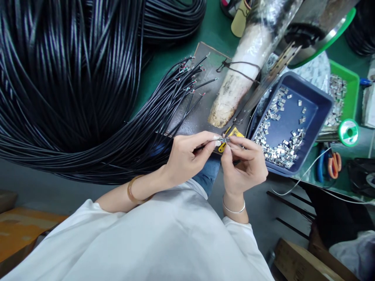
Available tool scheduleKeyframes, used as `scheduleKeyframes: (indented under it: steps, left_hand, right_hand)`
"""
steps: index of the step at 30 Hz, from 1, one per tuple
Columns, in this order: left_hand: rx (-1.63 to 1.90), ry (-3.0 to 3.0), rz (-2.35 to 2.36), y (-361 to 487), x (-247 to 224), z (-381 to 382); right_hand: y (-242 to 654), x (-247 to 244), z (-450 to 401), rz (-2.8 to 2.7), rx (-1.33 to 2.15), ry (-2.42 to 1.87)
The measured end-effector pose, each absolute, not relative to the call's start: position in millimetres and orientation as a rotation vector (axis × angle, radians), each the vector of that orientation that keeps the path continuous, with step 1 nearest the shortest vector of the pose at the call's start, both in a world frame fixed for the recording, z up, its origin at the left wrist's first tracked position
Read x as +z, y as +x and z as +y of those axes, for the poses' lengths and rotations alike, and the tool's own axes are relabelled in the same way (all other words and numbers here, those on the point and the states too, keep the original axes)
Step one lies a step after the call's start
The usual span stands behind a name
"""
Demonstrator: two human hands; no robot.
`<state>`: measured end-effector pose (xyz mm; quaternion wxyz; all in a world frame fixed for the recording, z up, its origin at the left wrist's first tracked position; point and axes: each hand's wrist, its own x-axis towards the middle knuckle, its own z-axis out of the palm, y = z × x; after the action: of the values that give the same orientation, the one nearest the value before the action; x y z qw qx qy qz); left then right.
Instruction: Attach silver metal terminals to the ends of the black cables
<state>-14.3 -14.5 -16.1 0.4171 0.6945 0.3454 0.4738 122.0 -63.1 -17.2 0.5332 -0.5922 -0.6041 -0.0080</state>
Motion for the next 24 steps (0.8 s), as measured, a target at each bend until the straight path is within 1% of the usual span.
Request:
scheduleKeyframes:
  steps: [10,19,24]
  left_hand:
    - [1.213,1.813,0.885,-15.0,-12.2,-13.2]
    - [1.169,1.799,0.87,-17.9,-13.9,-15.3]
    - [1.043,1.744,0.871,-20.8,-12.4,-16.8]
  right_hand:
    - [123.3,-12.8,-59.8,-1.467,-0.126,-1.444]
    - [122.1,-16.1,-63.0,-1.49,-0.076,-1.393]
    - [124.1,-16.6,-65.4,-1.497,-0.05,-1.399]
